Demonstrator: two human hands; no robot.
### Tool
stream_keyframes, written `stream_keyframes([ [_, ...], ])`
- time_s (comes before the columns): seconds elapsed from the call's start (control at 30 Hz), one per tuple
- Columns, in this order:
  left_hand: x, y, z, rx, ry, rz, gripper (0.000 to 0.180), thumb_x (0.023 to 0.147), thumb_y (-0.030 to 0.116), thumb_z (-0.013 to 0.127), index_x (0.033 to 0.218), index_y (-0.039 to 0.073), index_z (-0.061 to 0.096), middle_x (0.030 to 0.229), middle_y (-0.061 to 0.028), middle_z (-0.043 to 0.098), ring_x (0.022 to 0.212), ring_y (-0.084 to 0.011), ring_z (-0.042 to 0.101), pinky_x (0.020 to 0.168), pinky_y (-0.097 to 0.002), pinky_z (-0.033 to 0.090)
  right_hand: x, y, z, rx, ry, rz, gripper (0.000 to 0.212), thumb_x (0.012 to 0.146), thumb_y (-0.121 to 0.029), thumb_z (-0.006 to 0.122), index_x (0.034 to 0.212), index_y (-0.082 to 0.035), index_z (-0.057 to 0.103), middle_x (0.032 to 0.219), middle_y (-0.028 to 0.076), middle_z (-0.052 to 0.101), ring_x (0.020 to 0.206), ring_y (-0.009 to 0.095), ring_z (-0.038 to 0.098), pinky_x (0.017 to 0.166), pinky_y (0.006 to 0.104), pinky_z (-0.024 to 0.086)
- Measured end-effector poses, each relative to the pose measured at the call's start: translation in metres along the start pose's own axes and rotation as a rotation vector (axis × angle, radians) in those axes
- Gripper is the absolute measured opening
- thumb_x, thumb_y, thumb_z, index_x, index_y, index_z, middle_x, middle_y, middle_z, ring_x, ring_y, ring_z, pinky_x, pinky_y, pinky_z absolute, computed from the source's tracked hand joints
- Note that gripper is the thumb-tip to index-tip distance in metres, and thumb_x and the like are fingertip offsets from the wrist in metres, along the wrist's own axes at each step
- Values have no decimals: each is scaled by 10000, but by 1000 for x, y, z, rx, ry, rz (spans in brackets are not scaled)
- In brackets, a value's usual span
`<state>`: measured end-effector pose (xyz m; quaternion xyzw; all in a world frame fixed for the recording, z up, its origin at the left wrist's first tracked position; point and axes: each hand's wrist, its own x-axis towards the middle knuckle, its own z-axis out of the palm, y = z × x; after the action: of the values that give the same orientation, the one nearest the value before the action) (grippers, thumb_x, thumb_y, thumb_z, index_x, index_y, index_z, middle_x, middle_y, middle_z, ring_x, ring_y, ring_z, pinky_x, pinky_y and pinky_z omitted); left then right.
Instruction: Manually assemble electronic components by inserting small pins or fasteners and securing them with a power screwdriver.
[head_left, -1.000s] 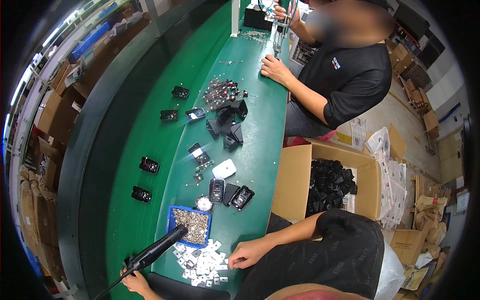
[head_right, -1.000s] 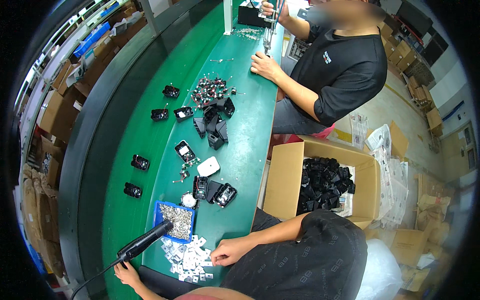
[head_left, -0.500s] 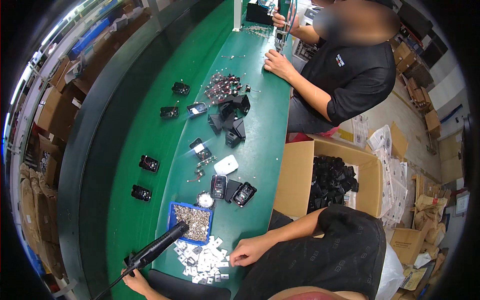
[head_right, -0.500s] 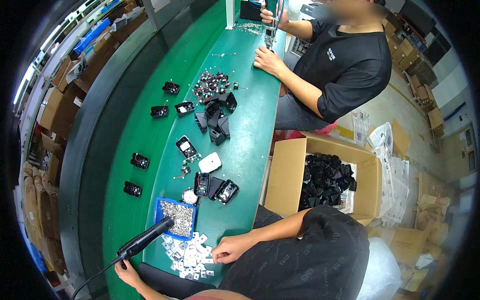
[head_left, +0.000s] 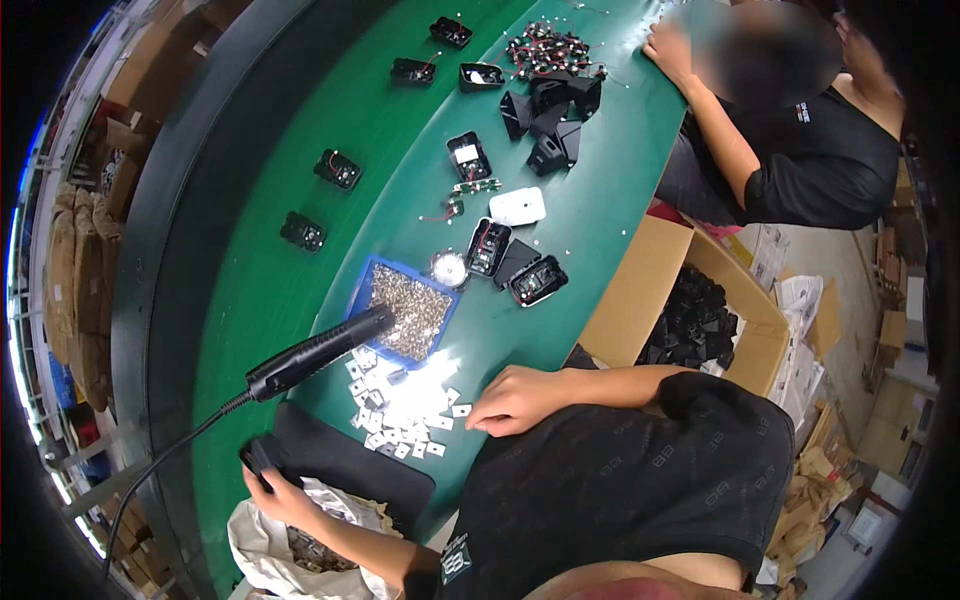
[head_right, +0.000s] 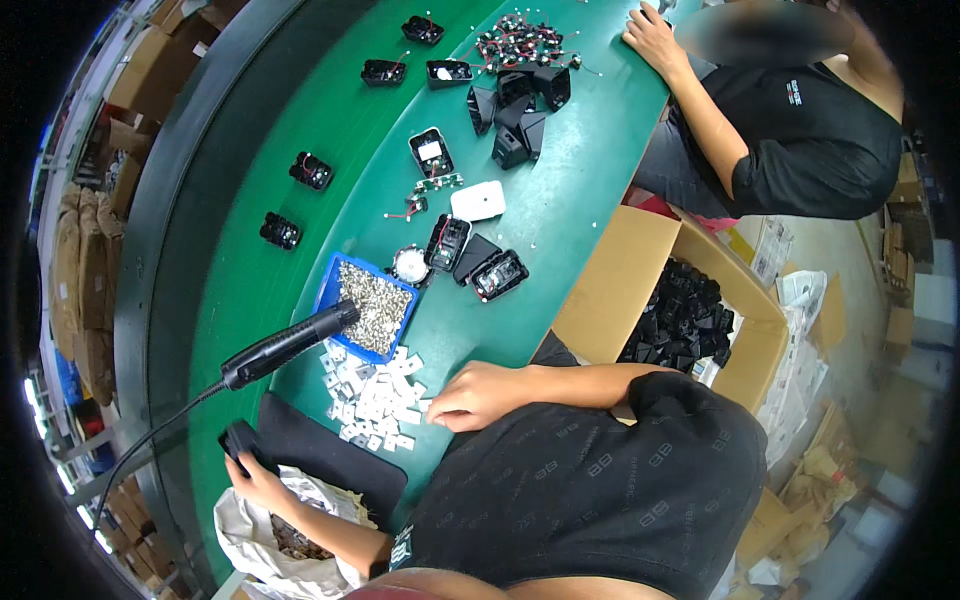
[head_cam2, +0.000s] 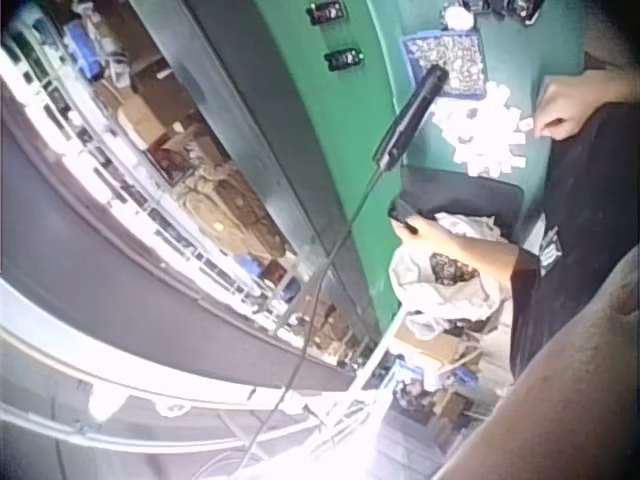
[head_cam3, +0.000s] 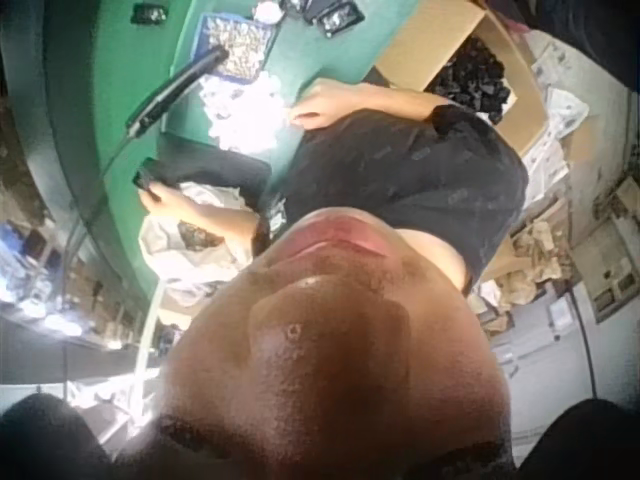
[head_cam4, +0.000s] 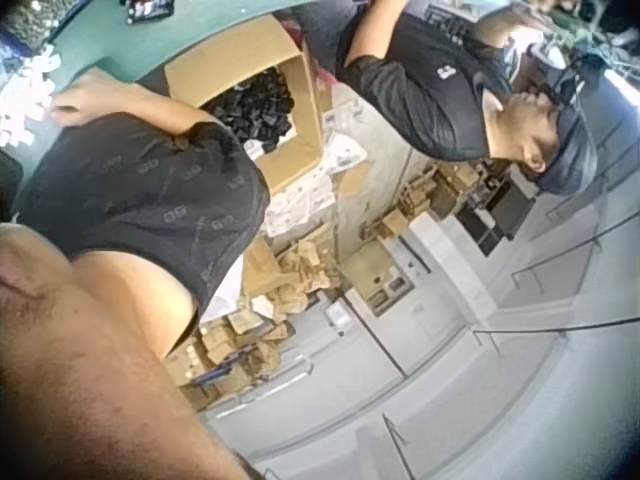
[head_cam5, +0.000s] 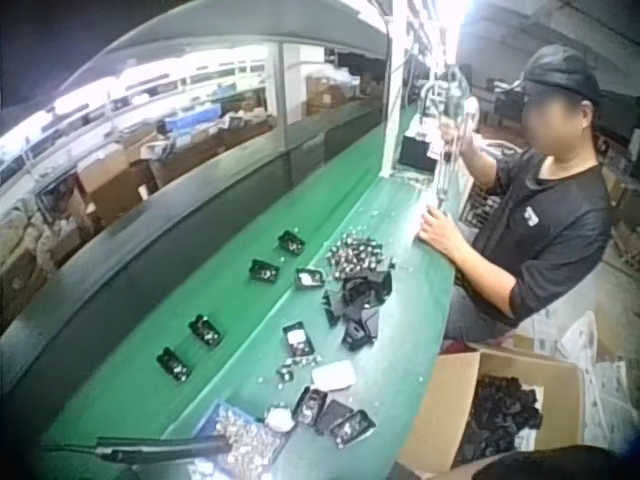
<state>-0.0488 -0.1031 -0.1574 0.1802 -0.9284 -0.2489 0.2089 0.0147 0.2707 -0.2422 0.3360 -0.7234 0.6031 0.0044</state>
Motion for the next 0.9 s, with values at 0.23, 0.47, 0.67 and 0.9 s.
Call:
stream_keyframes([
  [0.23,-108,6,3,-352,-398,308,284,735,72,637,993,-47,629,1157,-203,618,1033,-306,601,922,-372,442,-17,-7,-86,-267,353,61,112,754,-12,655,858,-34,688,631,40,623,504,148,588,475,289,474],
  [0.47,-76,154,69,-415,-654,797,333,499,106,698,807,9,620,1143,-184,611,905,-356,581,803,-420,476,-51,12,-126,-480,885,401,80,796,-24,637,864,-37,679,597,35,596,471,100,545,451,244,430],
  [0.67,-27,248,137,-291,-465,917,277,599,115,702,835,-5,620,1158,-169,602,963,-366,572,844,-439,477,-59,35,-126,-510,948,369,65,803,-28,638,860,-33,669,577,27,584,465,101,539,455,252,429],
  [0.9,8,261,189,-79,-326,586,273,760,226,705,884,-7,634,1180,-168,602,973,-381,575,845,-456,463,-61,35,-125,-497,916,388,63,793,-23,634,845,-47,662,574,16,572,474,96,528,457,250,419],
])
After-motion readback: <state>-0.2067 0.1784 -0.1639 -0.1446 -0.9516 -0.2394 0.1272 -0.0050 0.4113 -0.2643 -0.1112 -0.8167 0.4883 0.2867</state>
